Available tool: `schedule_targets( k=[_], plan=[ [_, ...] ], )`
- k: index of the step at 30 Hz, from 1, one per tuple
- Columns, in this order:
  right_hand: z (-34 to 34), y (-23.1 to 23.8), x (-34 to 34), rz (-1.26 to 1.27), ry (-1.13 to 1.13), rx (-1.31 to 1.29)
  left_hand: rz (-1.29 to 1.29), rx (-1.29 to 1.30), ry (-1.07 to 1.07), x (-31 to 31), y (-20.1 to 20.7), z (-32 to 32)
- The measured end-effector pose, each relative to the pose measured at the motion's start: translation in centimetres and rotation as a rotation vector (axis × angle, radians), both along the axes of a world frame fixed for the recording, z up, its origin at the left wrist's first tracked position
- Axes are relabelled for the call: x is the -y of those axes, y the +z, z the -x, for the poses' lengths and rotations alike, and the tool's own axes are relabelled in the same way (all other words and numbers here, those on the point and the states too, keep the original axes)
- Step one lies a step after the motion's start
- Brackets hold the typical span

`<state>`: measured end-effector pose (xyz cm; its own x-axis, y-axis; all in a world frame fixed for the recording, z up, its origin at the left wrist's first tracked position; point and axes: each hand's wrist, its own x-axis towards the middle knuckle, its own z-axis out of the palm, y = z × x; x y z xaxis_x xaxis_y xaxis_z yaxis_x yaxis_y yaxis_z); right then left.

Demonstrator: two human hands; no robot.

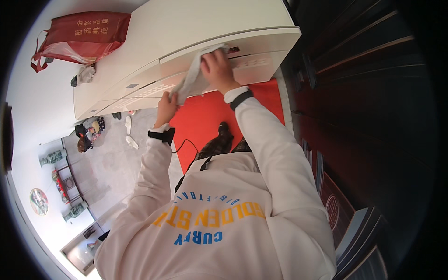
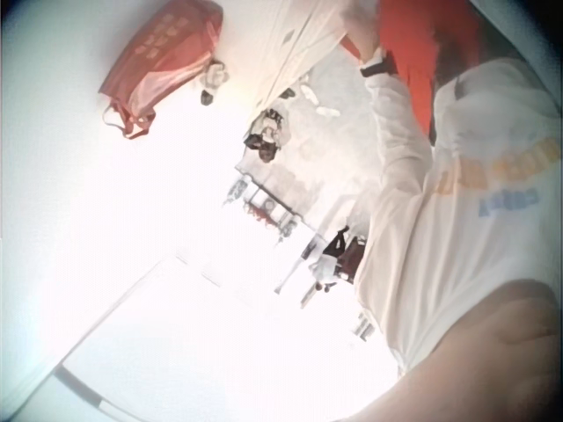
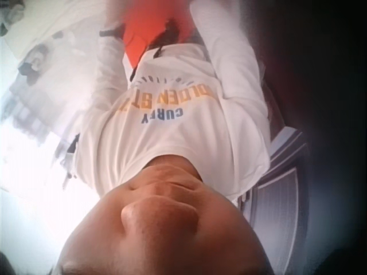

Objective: The person wipes the exterior and interior of a white cabinet and a dark door with a cloth.

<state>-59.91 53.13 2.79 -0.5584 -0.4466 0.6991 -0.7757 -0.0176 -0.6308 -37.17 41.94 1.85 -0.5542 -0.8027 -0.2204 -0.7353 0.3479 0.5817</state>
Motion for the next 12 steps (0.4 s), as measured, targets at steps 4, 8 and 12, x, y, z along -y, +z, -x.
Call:
schedule_targets(
  k=[4, 8, 12],
  plan=[
    [-6.0, 0.8, 4.5, -0.085, 0.169, -0.091, -0.15, -0.116, 0.153, 3.0, -1.5, -6.2],
    [-9.0, 0.3, 7.0, -0.239, 0.21, -0.203, -0.125, -0.105, 0.18, 5.7, -2.0, -10.3],
    [-8.8, -0.3, 7.3, -0.286, 0.15, -0.27, -0.146, -0.156, 0.216, 7.6, -0.9, -11.8]
  ],
)
